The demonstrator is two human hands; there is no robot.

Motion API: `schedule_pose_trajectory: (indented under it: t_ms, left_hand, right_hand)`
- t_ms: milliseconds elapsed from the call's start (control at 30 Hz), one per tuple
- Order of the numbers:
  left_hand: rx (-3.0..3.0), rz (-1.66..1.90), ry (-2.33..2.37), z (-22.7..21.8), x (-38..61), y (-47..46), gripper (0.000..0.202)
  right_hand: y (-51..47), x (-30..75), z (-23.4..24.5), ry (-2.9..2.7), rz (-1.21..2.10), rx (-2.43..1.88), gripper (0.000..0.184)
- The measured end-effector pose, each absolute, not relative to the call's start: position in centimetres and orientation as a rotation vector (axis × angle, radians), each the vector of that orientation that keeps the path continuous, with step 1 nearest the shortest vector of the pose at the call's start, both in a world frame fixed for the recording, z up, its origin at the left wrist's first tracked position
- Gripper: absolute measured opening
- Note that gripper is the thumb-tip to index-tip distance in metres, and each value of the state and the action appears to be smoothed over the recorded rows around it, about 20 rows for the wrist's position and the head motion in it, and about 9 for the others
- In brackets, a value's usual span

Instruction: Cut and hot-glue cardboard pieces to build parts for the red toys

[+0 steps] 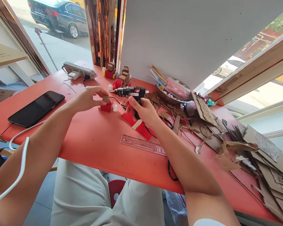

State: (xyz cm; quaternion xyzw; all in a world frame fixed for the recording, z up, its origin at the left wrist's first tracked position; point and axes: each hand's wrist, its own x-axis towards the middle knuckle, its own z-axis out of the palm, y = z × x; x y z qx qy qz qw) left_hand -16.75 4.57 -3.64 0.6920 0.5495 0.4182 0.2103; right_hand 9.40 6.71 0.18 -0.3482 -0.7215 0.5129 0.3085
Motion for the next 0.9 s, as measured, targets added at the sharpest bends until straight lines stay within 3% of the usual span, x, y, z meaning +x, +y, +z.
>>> schedule_pose_trajectory:
  t_ms: [400,700,900]
  left_hand:
    - [1.726,1.424,1.516,-4.1,-18.4,5.2,0.022]
    - [1.768,1.281,1.512,-3.1,-17.7,4.5,0.014]
    - [1.792,1.24,1.547,-3.0,-17.8,4.5,0.019]
  right_hand:
    - [6.2,8.8,0.1,-2.066,1.286,-1.01,0.071]
    - [6.3,8.1,-0.3,-2.198,1.198,-1.142,0.06]
    - [6.1,7.5,-0.1,-2.251,1.076,-1.253,0.049]
